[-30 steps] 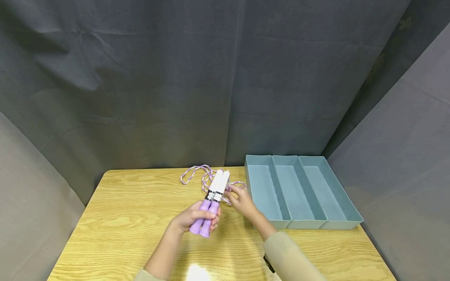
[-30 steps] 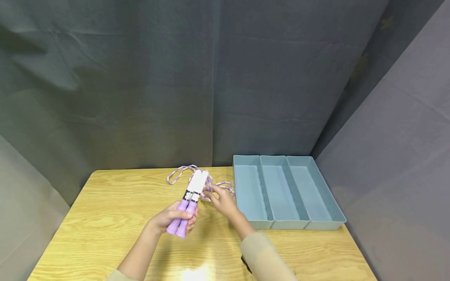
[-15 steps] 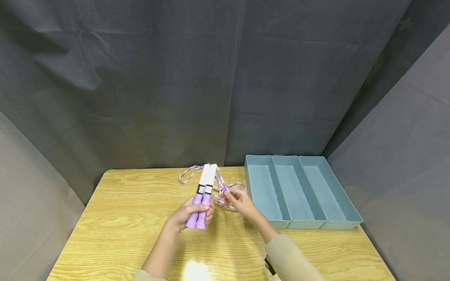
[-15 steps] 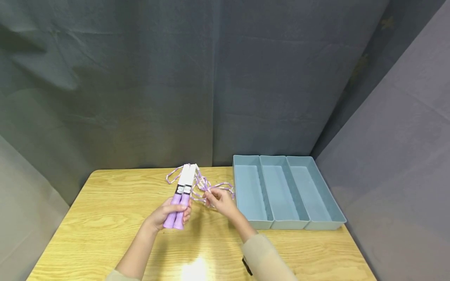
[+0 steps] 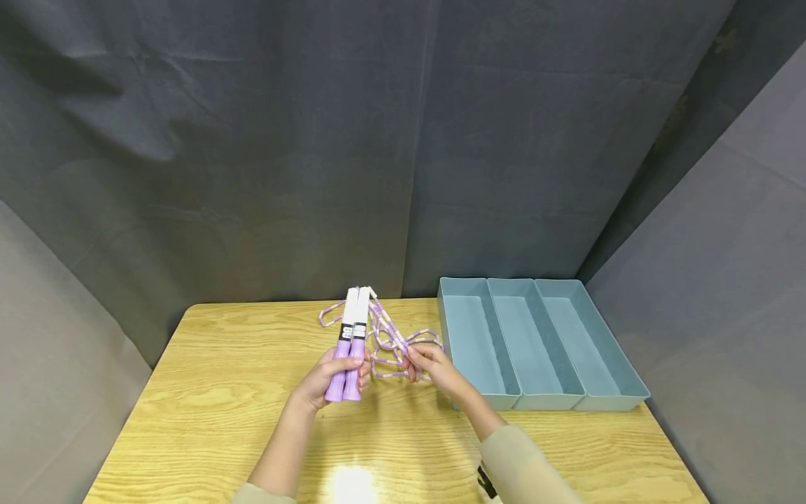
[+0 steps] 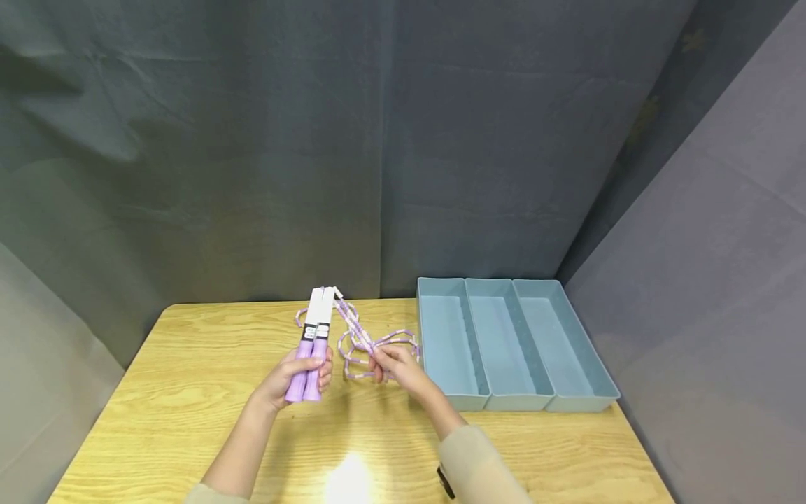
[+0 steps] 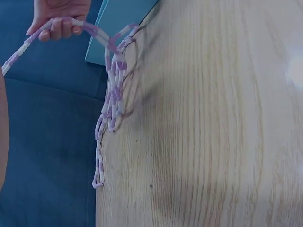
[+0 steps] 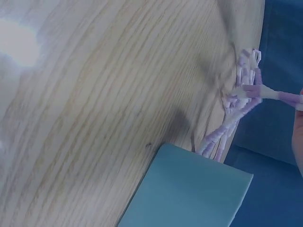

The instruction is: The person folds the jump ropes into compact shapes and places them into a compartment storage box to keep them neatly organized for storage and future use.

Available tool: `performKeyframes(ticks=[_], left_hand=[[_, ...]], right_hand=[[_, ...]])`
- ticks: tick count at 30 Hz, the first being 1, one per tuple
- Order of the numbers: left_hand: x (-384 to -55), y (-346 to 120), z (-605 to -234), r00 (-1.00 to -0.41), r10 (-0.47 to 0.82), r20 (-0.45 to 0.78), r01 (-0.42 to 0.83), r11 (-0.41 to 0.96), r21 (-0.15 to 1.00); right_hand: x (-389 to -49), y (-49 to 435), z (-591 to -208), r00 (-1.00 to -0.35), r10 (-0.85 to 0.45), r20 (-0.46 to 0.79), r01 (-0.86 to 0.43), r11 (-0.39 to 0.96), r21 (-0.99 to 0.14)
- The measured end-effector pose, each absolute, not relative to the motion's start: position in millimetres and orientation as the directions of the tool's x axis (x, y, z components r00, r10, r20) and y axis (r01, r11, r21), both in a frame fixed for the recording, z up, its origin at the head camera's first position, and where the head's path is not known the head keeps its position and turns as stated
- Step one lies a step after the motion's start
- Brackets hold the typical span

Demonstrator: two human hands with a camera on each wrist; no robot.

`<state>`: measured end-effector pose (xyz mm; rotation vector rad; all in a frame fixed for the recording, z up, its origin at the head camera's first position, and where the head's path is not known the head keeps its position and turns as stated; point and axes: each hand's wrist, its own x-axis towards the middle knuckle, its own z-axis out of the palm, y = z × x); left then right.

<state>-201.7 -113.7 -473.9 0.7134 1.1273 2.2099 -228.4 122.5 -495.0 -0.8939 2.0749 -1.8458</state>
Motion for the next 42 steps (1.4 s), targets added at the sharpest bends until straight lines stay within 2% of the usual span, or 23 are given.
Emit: performKeyframes(ticks=[10,16,21,27,35,42], left_hand=[[-203,-123,-479,-0.748,0.628,0.215,-0.226,-0.546,0.807],[-204,-127,-484,-0.761,0.616,0.205,-0.231,-0.552,0.801],[-203,-126,-485,-0.798,0.581,0.158,-0.222,-0.527,0.82],[-202,-125,-485,-0.817,0.564,0.12,-0.223,-0.501,0.836],[-202,-125,-488,-0.775,0.62,0.126,-0.231,-0.462,0.856],[-202,-123,-493,-0.773,0.63,0.078,-0.262,-0.429,0.864]], right_hand=[[-227,127,-495,-0.766,-0.608,0.209,-0.255,-0.011,-0.967],[-224,126,-491,-0.772,-0.61,0.18,-0.239,0.016,-0.971],[-219,123,-484,-0.782,-0.602,0.16,-0.248,0.065,-0.967],[-212,123,-475,-0.795,-0.582,0.175,-0.33,0.172,-0.928],[-205,125,-460,-0.75,-0.626,0.212,-0.455,0.256,-0.853],[-201,124,-447,-0.725,-0.651,0.223,-0.534,0.328,-0.78]])
